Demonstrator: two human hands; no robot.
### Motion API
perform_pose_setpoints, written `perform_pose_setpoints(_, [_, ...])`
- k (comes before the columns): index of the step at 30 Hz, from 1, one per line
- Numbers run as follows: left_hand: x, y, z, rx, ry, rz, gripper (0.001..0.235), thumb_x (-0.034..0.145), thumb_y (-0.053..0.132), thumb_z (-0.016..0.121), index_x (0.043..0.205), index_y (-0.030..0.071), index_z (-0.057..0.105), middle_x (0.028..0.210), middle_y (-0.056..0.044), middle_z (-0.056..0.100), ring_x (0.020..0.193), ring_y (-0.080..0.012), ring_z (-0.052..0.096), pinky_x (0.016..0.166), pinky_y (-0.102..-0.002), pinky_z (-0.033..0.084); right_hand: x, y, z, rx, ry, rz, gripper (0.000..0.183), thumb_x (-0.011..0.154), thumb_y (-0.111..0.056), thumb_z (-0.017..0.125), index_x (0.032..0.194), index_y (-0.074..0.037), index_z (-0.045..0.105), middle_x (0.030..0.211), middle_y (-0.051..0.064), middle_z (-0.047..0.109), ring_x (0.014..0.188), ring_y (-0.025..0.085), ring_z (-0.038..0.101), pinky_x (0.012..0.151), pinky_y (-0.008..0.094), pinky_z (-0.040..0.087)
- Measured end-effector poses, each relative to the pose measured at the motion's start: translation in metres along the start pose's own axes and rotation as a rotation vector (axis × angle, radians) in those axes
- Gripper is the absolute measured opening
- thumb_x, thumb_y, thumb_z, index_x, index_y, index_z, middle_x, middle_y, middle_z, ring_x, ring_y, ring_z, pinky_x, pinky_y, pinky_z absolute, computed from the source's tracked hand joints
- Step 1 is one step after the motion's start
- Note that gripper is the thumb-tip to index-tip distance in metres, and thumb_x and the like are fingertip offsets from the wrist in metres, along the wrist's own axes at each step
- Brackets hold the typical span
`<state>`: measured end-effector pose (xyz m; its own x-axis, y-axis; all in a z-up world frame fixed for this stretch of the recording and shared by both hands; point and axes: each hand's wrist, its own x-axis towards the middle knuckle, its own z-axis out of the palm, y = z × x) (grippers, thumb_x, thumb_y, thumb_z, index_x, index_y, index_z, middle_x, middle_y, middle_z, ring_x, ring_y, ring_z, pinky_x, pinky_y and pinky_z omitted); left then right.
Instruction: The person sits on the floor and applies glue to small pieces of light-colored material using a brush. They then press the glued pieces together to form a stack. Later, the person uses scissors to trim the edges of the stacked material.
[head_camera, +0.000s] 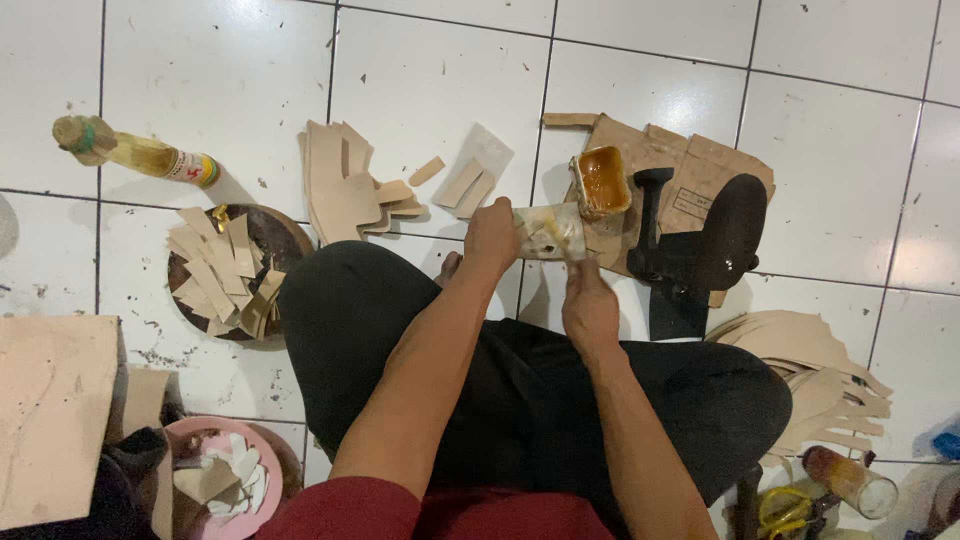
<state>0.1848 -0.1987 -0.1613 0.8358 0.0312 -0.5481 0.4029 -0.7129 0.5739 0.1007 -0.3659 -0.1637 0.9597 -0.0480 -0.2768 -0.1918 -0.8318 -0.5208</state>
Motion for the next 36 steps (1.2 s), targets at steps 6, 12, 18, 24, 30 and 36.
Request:
perform_pose_setpoints(6, [0.009,-0.01,0.013,-0.035,0.012,-0.001,0.015,0.082,0.003,0.052,0.096,-0.002,0.054,0.091,-0.025,0.061,0.095,-0.0416,0.062,0.078,-0.051,0.051,0.01,-0.001,0.003,-0.093,0.007,-0.038,0.015,0.098,-0.015,0.041,0.093,-0.004,0.05,0.071,0.021,0.058,0.071,0.034,0.062,0.061,0.042,0.049])
perform_pose_setpoints(12, [0.002,-0.005,0.003,-0.041,0.026,0.007,0.013,0.081,0.002,0.054,0.093,-0.001,0.056,0.089,-0.024,0.062,0.092,-0.0389,0.063,0.076,-0.049,0.052,0.009,0.006,0.013,-0.046,-0.101,-0.061,0.023,0.1,-0.023,0.035,0.095,-0.006,0.048,0.067,0.022,0.056,0.067,0.039,0.06,0.058,0.048,0.045])
perform_pose_setpoints(18, [0.012,-0.015,0.007,-0.049,0.021,-0.028,0.013,0.08,0.004,0.057,0.092,0.0,0.058,0.087,-0.022,0.062,0.089,-0.0389,0.064,0.073,-0.05,0.053,0.0,0.018,0.018,-0.124,-0.091,-0.213,0.017,0.099,-0.017,0.038,0.096,-0.007,0.052,0.062,0.016,0.058,0.059,0.028,0.062,0.051,0.037,0.047])
perform_pose_setpoints(24, [0.03,-0.029,0.027,-0.111,0.028,0.008,0.014,0.078,0.005,0.058,0.091,0.002,0.059,0.088,-0.022,0.061,0.089,-0.0409,0.064,0.072,-0.051,0.053,0.008,0.026,0.028,-0.066,-0.042,-0.219,0.017,0.099,-0.014,0.04,0.098,-0.004,0.053,0.064,0.02,0.058,0.059,0.031,0.062,0.05,0.037,0.048])
perform_pose_setpoints(30, [0.01,-0.014,0.008,-0.063,-0.004,0.014,0.014,0.079,0.002,0.055,0.093,0.002,0.055,0.094,-0.023,0.06,0.095,-0.0417,0.062,0.077,-0.051,0.052,0.002,0.023,0.021,-0.075,-0.144,-0.203,0.016,0.097,-0.018,0.042,0.101,-0.007,0.052,0.063,0.02,0.058,0.061,0.035,0.062,0.053,0.043,0.046])
perform_pose_setpoints(36, [0.018,-0.022,0.02,-0.015,0.018,0.045,0.016,0.079,0.001,0.055,0.095,0.001,0.054,0.091,-0.022,0.06,0.091,-0.0392,0.063,0.076,-0.048,0.053,0.015,0.02,0.015,-0.059,-0.082,-0.031,0.02,0.097,-0.019,0.039,0.103,-0.004,0.051,0.069,0.021,0.059,0.067,0.035,0.061,0.057,0.044,0.047])
